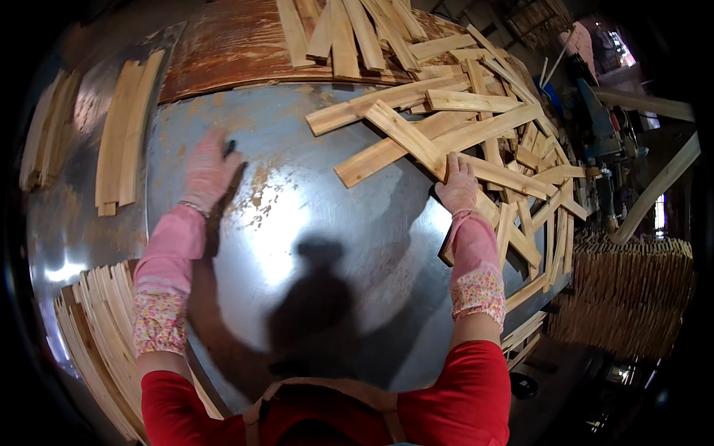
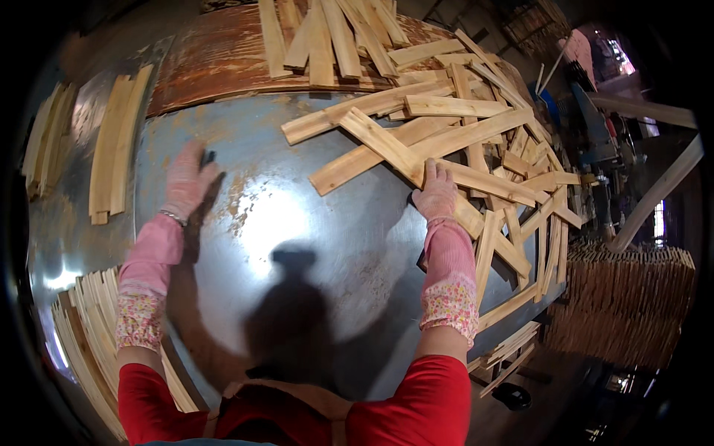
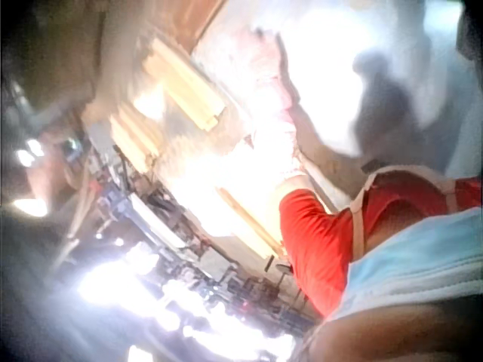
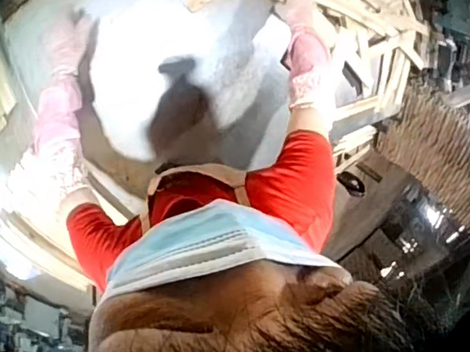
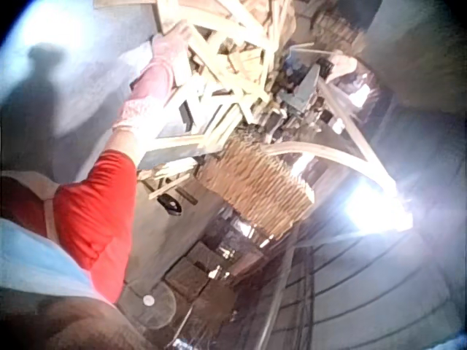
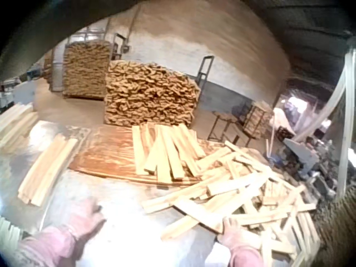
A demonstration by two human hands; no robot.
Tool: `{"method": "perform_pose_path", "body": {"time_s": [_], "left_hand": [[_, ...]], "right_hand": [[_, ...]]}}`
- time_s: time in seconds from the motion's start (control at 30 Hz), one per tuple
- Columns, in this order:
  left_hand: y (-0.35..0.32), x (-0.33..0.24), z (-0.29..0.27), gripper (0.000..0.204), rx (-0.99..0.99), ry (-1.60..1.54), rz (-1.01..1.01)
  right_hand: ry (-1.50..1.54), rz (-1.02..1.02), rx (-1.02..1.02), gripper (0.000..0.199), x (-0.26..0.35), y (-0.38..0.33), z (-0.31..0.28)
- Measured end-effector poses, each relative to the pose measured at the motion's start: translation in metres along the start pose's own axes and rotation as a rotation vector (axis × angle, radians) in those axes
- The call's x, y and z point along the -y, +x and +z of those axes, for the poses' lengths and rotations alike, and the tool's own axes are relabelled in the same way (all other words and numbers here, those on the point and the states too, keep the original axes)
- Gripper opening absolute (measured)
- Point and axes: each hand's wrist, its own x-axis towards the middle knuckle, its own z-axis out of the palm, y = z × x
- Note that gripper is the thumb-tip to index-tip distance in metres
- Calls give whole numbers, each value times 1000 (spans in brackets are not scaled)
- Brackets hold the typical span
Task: The person repeatedly picks up thin wooden strips from a pile on a metal table and places them into a neat stack. The person handles the strips one at a time or in small groups, aligning them as they build the stack.
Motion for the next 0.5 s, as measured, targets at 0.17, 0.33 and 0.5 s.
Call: {"method": "perform_pose_path", "body": {"time_s": [0.17, 0.33, 0.5], "left_hand": [[58, -92, 97, 70, -63, 173, 262], [103, -122, 133, 72, 122, 155, 195], [30, -164, 107, 66, 341, 284, 198]], "right_hand": [[116, -89, 21, 86, 18, 9, 11], [920, -46, 145, 83, 54, -62, -49], [2035, 172, 712, 81, 34, -119, -57]]}}
